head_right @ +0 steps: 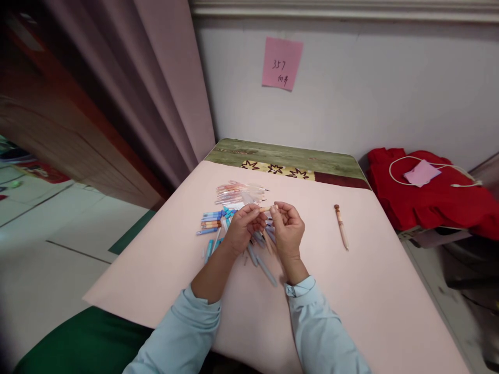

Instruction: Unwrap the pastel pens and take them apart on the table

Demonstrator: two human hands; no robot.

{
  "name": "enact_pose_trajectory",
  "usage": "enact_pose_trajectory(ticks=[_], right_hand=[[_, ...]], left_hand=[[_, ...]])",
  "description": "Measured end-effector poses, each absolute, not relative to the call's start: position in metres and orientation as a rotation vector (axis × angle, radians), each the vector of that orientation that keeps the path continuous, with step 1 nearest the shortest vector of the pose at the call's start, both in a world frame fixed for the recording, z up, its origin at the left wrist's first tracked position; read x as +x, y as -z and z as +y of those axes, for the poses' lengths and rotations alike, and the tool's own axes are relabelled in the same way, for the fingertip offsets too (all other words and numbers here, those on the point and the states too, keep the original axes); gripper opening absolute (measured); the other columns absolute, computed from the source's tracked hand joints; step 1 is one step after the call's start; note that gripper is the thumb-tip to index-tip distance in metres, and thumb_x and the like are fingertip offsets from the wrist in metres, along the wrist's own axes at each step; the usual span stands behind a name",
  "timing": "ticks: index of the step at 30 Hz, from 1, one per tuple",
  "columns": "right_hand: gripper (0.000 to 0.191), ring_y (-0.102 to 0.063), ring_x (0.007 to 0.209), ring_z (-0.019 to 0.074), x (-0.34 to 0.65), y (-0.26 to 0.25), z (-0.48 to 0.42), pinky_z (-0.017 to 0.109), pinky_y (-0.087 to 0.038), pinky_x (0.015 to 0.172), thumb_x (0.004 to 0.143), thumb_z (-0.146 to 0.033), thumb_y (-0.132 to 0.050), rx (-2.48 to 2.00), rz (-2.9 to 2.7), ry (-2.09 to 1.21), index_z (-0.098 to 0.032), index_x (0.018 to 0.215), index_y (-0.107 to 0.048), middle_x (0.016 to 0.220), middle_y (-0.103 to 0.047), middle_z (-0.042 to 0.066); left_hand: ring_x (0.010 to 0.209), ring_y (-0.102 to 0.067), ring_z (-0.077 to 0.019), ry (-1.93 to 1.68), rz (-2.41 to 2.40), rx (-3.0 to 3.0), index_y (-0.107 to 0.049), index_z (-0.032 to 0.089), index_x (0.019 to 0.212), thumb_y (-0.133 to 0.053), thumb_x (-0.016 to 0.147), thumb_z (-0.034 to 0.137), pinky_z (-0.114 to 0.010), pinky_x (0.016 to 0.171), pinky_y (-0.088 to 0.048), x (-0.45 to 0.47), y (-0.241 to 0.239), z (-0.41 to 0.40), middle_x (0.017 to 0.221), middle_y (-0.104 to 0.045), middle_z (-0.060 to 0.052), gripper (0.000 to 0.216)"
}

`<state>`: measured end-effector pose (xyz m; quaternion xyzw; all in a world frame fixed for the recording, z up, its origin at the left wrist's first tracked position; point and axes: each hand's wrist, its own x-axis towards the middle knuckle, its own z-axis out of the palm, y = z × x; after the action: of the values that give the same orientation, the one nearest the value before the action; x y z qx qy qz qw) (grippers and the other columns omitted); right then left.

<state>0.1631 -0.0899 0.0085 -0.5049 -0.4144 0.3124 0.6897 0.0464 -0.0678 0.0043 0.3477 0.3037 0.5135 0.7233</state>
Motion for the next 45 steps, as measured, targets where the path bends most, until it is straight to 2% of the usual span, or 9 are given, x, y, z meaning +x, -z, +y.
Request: enact_pose_trajectory(ticks=[6,10,14,27,30,33,39,42,45], right_hand=[[0.027,-0.063,0.070,0.0151,0.162,-0.004,-0.091,0.029,-0.053,0.064,0.080,-0.041,-0.068,-1.190,-1.062,-0.632,-0.016,0.091,-0.067,0.089,-0.071,0.007],[0.023,-0.063,0.070,0.0144,0.161,-0.003,-0.094,0.029,-0.052,0.066,0.083,-0.037,-0.065,-1.246,-1.126,-0.343,-0.017,0.095,-0.066,0.095,-0.070,0.007],[0.018,-0.058,0.061,0.0118,0.158,-0.005,-0.098,0.025,-0.048,0.060,0.085,-0.035,-0.063,-1.321,-1.274,-0.270,-0.019,0.093,-0.067,0.084,-0.069,0.003],[0.020,-0.054,0.056,0.0106,0.158,-0.005,-0.097,0.024,-0.045,0.057,0.082,-0.038,-0.065,-1.375,-1.248,-0.236,-0.019,0.088,-0.068,0.082,-0.069,0.002],[0.020,-0.053,0.054,0.0104,0.158,-0.005,-0.097,0.023,-0.044,0.055,0.083,-0.039,-0.064,-1.414,-1.273,-0.314,-0.020,0.086,-0.069,0.073,-0.067,0.000],[0.022,-0.051,0.054,0.0097,0.159,-0.005,-0.097,0.022,-0.044,0.055,0.083,-0.041,-0.064,-1.411,-1.241,-0.302,-0.020,0.088,-0.069,0.077,-0.068,0.000],[0.029,-0.049,0.050,0.0082,0.159,-0.004,-0.096,0.022,-0.043,0.052,0.081,-0.042,-0.067,-1.388,-1.193,-0.383,-0.019,0.099,-0.066,0.076,-0.065,-0.001],[0.028,-0.058,0.063,0.0120,0.164,-0.004,-0.094,0.024,-0.047,0.057,0.080,-0.040,-0.068,-1.308,-1.125,-0.424,-0.019,0.097,-0.062,0.084,-0.065,0.002],[0.020,-0.062,0.099,0.0212,0.170,-0.006,-0.092,0.036,-0.050,0.084,0.081,-0.036,-0.066,-1.223,-1.151,-0.339,-0.019,0.074,-0.059,0.112,-0.063,0.011]], left_hand=[[0.057,-0.062,-0.0107,-1.010,0.636,0.757,-0.064,0.013,0.087,-0.076,0.073,0.035,-0.021,0.056,-0.049,0.047,-0.003,-0.068,0.071,-0.067,-0.004,0.029],[0.077,-0.069,-0.0167,-1.094,0.612,0.605,-0.065,0.012,0.095,-0.071,0.079,0.036,-0.028,0.074,-0.055,0.048,-0.002,-0.065,0.086,-0.072,-0.010,0.030],[0.091,-0.070,-0.0199,-1.064,0.554,0.492,-0.065,0.010,0.099,-0.057,0.089,0.041,-0.030,0.086,-0.054,0.048,-0.001,-0.063,0.097,-0.072,-0.015,0.033],[0.096,-0.069,-0.0199,-1.042,0.533,0.507,-0.067,0.010,0.100,-0.055,0.090,0.042,-0.029,0.088,-0.053,0.048,0.000,-0.063,0.102,-0.072,-0.015,0.036],[0.095,-0.070,-0.0212,-1.048,0.514,0.563,-0.068,0.010,0.100,-0.062,0.086,0.037,-0.031,0.088,-0.053,0.048,0.001,-0.064,0.097,-0.073,-0.014,0.031],[0.096,-0.069,-0.0213,-1.059,0.499,0.621,-0.068,0.011,0.098,-0.069,0.080,0.028,-0.031,0.088,-0.052,0.048,0.002,-0.065,0.098,-0.073,-0.013,0.025],[0.079,-0.069,-0.0165,-1.044,0.587,0.694,-0.068,0.011,0.092,-0.076,0.074,0.023,-0.027,0.076,-0.054,0.046,0.002,-0.065,0.089,-0.073,-0.009,0.023],[0.070,-0.067,-0.0117,-1.044,0.606,0.648,-0.069,0.011,0.093,-0.077,0.073,0.024,-0.024,0.071,-0.054,0.044,0.001,-0.065,0.086,-0.071,-0.006,0.025],[0.067,-0.066,-0.0099,-1.055,0.616,0.586,-0.069,0.012,0.094,-0.077,0.073,0.025,-0.022,0.069,-0.054,0.043,0.000,-0.065,0.083,-0.070,-0.005,0.026]])
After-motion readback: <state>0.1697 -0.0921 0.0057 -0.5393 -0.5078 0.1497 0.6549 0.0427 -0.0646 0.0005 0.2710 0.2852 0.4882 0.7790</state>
